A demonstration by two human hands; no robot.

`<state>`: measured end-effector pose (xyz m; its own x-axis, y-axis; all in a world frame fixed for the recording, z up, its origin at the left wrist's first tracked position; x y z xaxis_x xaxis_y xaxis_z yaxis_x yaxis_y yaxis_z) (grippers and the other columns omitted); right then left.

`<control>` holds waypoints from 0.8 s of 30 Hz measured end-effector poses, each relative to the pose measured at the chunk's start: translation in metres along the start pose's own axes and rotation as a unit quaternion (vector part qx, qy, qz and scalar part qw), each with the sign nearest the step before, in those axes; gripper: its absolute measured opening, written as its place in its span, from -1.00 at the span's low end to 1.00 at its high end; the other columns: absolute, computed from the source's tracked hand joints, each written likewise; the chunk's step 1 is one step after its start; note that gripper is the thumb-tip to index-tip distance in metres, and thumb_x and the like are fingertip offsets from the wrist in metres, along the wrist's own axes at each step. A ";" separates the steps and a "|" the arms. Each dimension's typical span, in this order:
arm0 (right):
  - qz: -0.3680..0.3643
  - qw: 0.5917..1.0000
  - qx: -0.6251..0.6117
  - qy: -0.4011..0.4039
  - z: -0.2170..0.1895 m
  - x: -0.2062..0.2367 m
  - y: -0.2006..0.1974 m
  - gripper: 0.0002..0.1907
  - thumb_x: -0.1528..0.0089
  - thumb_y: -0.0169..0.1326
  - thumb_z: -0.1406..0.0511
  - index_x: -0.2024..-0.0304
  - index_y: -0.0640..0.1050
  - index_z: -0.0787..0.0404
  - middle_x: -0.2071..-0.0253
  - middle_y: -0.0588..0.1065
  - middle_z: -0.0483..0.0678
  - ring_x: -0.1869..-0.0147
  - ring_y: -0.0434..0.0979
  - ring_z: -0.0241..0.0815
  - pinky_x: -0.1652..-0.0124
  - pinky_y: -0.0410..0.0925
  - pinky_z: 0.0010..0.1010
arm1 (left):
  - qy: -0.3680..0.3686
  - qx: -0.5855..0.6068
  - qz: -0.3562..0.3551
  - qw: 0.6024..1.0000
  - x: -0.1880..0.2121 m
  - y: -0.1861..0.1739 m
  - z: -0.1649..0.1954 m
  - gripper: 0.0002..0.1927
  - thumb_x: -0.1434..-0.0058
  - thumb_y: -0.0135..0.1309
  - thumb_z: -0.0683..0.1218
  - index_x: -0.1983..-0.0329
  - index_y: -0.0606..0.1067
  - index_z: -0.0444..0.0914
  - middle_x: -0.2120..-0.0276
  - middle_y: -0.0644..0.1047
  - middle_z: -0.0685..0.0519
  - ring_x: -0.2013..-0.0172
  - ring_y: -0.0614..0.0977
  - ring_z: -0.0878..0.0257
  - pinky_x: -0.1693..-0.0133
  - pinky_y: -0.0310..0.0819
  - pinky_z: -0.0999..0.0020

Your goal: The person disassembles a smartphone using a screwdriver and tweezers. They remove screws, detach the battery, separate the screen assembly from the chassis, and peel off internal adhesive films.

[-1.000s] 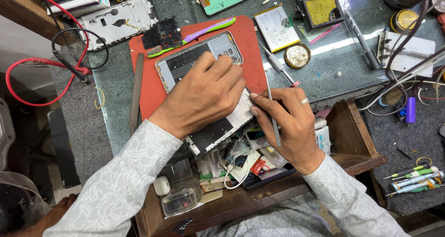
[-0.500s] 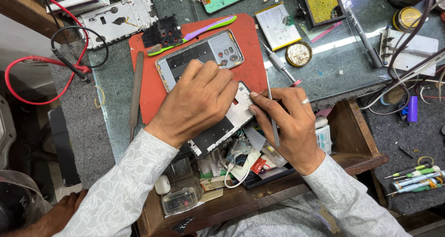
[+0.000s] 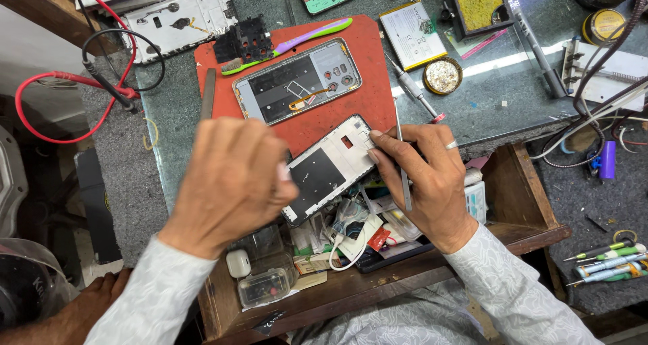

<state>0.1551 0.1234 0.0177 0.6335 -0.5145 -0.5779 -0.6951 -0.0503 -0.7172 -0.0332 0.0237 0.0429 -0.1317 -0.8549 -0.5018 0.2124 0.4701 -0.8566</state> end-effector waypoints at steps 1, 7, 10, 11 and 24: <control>0.001 1.000 -0.001 0.000 0.000 0.000 0.000 -0.72 -0.22 0.32 0.42 0.01 0.63 0.25 0.12 0.51 -0.02 0.06 0.47 -0.05 0.07 0.35 -0.26 | -0.018 -0.014 -0.011 1.000 0.004 -0.004 -0.005 -0.85 -0.11 0.13 -0.15 0.32 0.40 -0.25 0.37 0.36 -0.03 0.26 0.42 0.06 0.20 0.26 0.07; -0.001 1.000 0.000 0.001 0.001 0.001 0.000 -0.72 -0.23 0.32 0.43 0.01 0.63 0.25 0.12 0.51 -0.03 0.06 0.47 -0.05 0.07 0.35 -0.26 | -0.098 -0.180 -0.163 0.965 0.025 -0.035 -0.029 -0.72 -0.30 0.18 0.09 0.38 0.50 -0.18 0.41 0.43 0.09 0.27 0.45 0.13 0.16 0.27 0.14; -0.003 1.000 0.002 0.003 0.001 0.001 0.001 -0.72 -0.23 0.33 0.42 0.01 0.63 0.25 0.14 0.51 -0.02 0.08 0.46 -0.05 0.09 0.33 -0.25 | -0.055 -0.150 -0.052 0.986 0.015 -0.046 -0.019 -0.61 -0.09 0.21 0.16 0.24 0.60 -0.25 0.22 0.53 0.03 0.16 0.49 0.11 0.17 0.25 0.18; -0.001 1.000 0.003 0.003 0.001 0.001 0.001 -0.72 -0.22 0.33 0.42 0.01 0.63 0.25 0.14 0.51 -0.02 0.08 0.46 -0.05 0.09 0.33 -0.25 | -0.057 -0.133 -0.049 0.988 0.009 -0.040 -0.016 -0.65 -0.15 0.22 0.13 0.20 0.61 -0.22 0.20 0.53 0.06 0.13 0.49 0.12 0.13 0.26 0.17; 0.003 1.000 -0.010 0.007 0.001 -0.001 -0.001 -0.74 -0.23 0.31 0.44 0.02 0.63 0.26 0.14 0.50 -0.02 0.07 0.47 -0.04 0.08 0.34 -0.24 | 0.022 -0.116 -0.030 0.993 -0.059 0.044 0.027 -0.93 -0.16 0.13 -0.16 0.43 0.52 -0.23 0.31 0.46 0.08 0.15 0.44 0.17 0.14 0.29 0.26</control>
<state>0.1553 0.1250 0.0185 0.6250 -0.5271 -0.5757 -0.7049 -0.0645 -0.7063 0.0097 0.0886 0.0384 -0.1809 -0.8752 -0.4487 -0.0254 0.4602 -0.8874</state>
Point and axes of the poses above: each hand's wrist, its own x-axis away from the middle knuckle, its own y-axis out of the palm, z = x × y, the point moved 6 cm from there along -x, towards the middle knuckle
